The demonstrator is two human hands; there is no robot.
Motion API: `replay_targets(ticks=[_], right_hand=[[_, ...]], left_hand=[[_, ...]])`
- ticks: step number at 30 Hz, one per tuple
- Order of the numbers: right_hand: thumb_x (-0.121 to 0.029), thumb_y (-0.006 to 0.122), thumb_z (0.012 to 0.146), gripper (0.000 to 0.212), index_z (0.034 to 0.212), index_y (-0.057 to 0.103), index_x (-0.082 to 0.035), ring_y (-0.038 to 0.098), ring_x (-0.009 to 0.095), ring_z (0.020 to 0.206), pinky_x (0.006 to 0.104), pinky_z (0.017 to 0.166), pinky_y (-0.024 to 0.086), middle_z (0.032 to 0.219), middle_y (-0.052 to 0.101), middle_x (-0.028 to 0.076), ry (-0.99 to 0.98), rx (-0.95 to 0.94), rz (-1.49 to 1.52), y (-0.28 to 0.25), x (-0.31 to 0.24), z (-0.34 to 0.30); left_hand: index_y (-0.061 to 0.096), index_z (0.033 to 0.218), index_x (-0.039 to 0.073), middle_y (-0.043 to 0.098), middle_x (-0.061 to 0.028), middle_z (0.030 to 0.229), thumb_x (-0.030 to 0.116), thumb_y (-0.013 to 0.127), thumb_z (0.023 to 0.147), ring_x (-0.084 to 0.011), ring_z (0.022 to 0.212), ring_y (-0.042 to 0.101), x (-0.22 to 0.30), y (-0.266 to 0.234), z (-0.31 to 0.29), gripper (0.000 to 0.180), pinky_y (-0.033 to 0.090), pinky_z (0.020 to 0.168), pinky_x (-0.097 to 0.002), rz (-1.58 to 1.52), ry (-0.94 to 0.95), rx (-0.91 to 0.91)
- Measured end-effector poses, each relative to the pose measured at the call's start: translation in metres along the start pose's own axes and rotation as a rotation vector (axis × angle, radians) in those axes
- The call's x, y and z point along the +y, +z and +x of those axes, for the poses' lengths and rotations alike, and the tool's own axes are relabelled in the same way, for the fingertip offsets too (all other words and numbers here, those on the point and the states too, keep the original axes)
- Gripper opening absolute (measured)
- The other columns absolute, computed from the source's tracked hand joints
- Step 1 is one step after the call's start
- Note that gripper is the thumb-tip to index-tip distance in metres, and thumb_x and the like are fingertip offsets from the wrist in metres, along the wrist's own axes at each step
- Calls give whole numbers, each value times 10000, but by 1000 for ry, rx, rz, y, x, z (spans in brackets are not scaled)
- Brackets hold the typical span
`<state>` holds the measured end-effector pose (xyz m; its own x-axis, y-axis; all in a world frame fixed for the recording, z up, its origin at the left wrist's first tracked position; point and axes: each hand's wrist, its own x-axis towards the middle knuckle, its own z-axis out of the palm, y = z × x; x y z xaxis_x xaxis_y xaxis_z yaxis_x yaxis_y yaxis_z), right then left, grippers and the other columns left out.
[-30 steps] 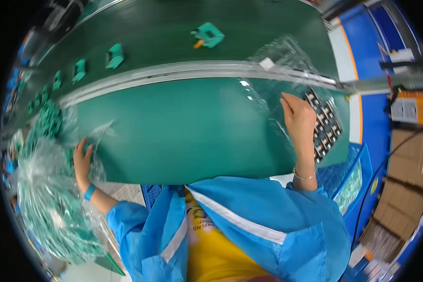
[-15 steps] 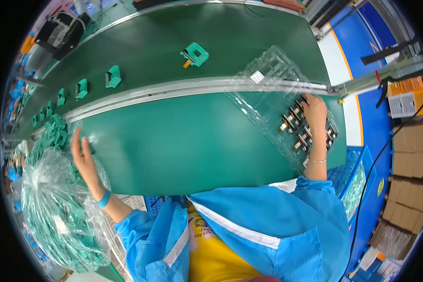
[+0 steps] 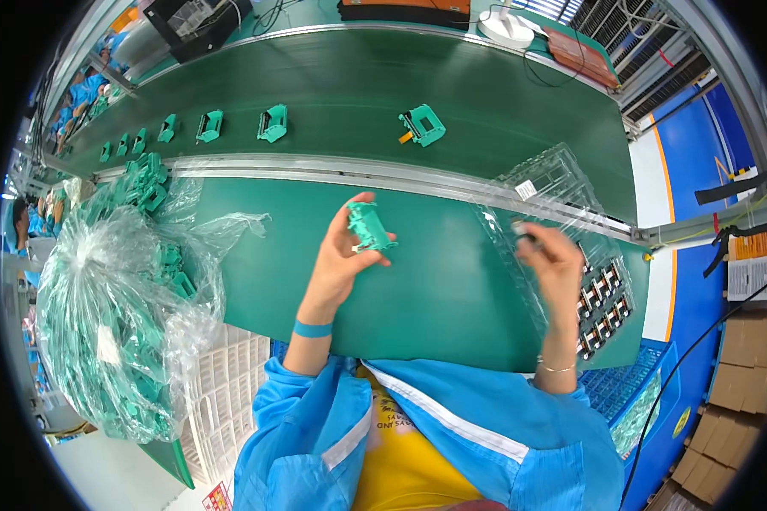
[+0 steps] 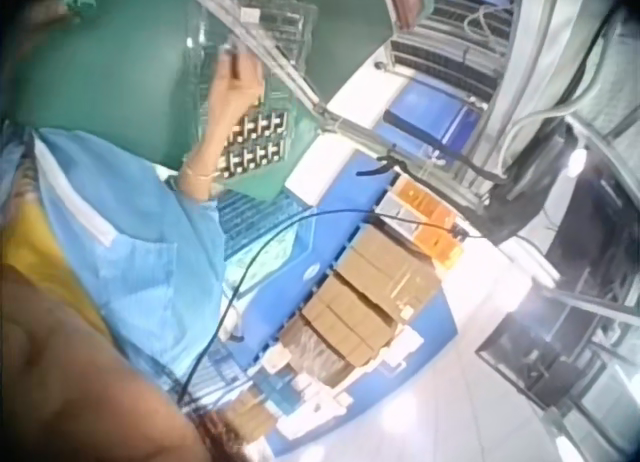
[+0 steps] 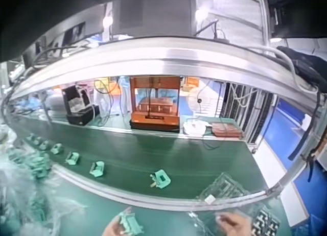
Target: Assembling black components into green plastic housings on an industrial assembly line.
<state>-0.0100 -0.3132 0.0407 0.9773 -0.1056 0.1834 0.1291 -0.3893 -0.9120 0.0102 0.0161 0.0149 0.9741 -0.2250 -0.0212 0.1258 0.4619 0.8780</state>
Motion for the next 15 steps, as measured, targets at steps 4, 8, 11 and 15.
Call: replay_targets(ticks=[4,8,11,15], right_hand=[[69,675,855,315,1170,662,49,691,218,989,309,855,570,1180,666,167,242,-285,584,68,-6,-9],[68,626,885,307,1189,653,42,675,242,1025,340,915,542,1129,686,161,290,-387,814,96,-20,-8],[4,636,916,211,1119,686,31,667,148,885,253,779,529,990,699,73,318,-208,732,111,-9,0],[-35,629,934,225,1156,656,-12,609,102,788,228,725,487,940,671,30,160,-148,465,120,0,2]], left_hand=[[272,1480,136,401,-183,1452,-20,772,756,-312,1020,662,-11,9,-4,894,614,680,-347,3,19,6],[312,1480,94,404,-177,1463,-83,753,731,-326,1042,658,-18,10,-10,888,611,689,-342,81,36,24],[348,1480,68,401,-127,1476,-105,770,742,-227,1032,651,-18,11,-8,868,602,750,-293,94,26,29],[380,1467,61,429,-109,1447,-73,800,730,-182,1042,645,-23,15,-8,859,593,785,-275,227,50,24]])
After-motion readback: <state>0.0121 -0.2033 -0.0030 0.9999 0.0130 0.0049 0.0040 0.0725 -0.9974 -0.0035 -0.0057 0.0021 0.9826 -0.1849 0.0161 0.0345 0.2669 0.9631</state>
